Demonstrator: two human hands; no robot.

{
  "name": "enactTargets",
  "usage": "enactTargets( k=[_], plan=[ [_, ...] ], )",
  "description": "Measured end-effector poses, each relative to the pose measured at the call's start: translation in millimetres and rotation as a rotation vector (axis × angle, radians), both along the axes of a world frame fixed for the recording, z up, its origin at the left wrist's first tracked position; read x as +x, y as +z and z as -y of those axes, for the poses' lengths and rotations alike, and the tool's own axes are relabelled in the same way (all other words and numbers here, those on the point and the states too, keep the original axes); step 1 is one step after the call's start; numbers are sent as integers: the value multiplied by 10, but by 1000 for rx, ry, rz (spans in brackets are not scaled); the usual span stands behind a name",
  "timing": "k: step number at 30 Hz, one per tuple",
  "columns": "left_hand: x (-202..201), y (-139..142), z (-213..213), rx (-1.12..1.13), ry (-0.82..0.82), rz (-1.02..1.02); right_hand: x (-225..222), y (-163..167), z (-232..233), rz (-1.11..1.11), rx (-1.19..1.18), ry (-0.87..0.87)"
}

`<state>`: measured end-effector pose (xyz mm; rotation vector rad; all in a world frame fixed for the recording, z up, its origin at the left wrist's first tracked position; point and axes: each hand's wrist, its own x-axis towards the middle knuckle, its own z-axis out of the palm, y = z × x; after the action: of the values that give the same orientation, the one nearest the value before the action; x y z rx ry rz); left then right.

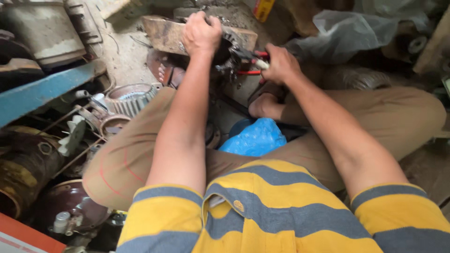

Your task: The person sits on the floor in a cluttered workshop and uses pliers to pull and remove copper wire coils from a motor stator. The person repeatedly grips and pulls the wires, occasionally repositioning the stator on a wooden block.

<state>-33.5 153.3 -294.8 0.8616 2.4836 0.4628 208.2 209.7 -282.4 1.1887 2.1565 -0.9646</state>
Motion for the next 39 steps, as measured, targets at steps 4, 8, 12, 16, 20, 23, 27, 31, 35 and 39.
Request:
enactTargets(
  k=[4,8,12,16,20,23,27,31,35,39],
  plan=[
    [0,-172,19,-39,34,49,83,-118,184,-130,184,-40],
    [13,-230,33,-28,30,90,55,-329,269,-252,279,-14],
    [-19,-188,-40,169,78,-46,-76,-438,266,-286,275,-60],
    [7,-183,-79,-21,51,45,-45,-252,172,-563,395,101],
    [51,-158,-7,34,135,-12,95,-40,142,-201,-459,-105],
    [61,-146,5,100,110,-30,110,95,146,-58,-1344,-621],
    [27,-161,-24,102,48,-64,90,120,86,-145,-1039,-154],
    [32,-274,-2,123,30,-51,216,21,-207,8,-1234,-155],
    [59,-353,46,172,7,-73,296,-78,-566,201,-1249,-31],
    [59,-343,50,162,-12,-66,206,-217,-746,158,-1445,-66]
  ],
)
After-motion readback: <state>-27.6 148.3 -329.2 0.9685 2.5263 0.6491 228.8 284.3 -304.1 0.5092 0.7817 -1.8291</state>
